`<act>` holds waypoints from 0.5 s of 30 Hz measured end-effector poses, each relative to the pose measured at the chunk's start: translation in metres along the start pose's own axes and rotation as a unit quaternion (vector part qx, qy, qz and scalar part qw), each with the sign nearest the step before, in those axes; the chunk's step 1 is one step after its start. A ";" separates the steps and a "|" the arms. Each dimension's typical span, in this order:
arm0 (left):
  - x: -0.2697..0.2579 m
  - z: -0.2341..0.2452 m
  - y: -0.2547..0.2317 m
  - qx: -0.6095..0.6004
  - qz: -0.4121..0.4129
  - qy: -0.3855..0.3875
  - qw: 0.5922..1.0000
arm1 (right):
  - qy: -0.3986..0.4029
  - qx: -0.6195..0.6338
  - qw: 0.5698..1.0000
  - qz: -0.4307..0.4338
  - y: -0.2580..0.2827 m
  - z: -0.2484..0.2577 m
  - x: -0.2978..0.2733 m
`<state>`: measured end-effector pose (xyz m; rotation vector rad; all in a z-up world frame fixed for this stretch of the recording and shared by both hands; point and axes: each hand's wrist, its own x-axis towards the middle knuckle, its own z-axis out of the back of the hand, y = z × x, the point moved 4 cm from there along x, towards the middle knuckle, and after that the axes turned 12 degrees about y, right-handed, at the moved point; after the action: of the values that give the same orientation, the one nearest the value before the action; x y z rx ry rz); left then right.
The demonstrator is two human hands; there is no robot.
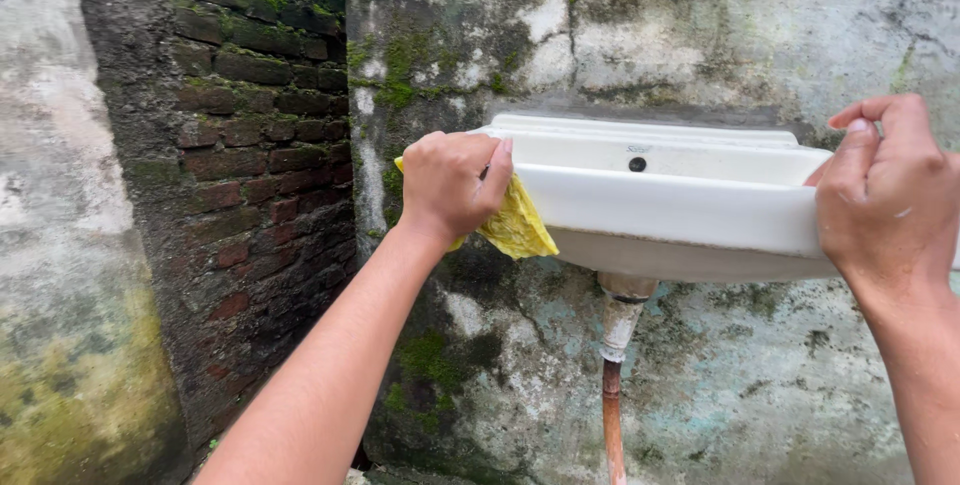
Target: The person cleans a sink and a faucet using a cloth, then turns the water on to rinse them.
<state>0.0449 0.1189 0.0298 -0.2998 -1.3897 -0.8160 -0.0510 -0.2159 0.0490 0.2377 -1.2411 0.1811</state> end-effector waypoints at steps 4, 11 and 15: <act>0.005 -0.005 0.051 -0.104 0.087 0.059 0.989 | -0.002 0.100 0.995 0.023 -0.007 -0.013 0.006; 0.013 -0.050 0.037 -0.056 0.179 0.247 0.951 | 0.029 0.074 0.997 0.013 -0.033 -0.035 0.011; 0.018 -0.057 -0.016 0.017 0.128 0.094 0.987 | 0.014 0.106 0.994 -0.001 -0.041 -0.042 0.013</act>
<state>0.0762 0.0654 0.0307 -0.3582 -1.1595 -0.5909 0.0026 -0.2439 0.0449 0.4189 -1.1945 0.3146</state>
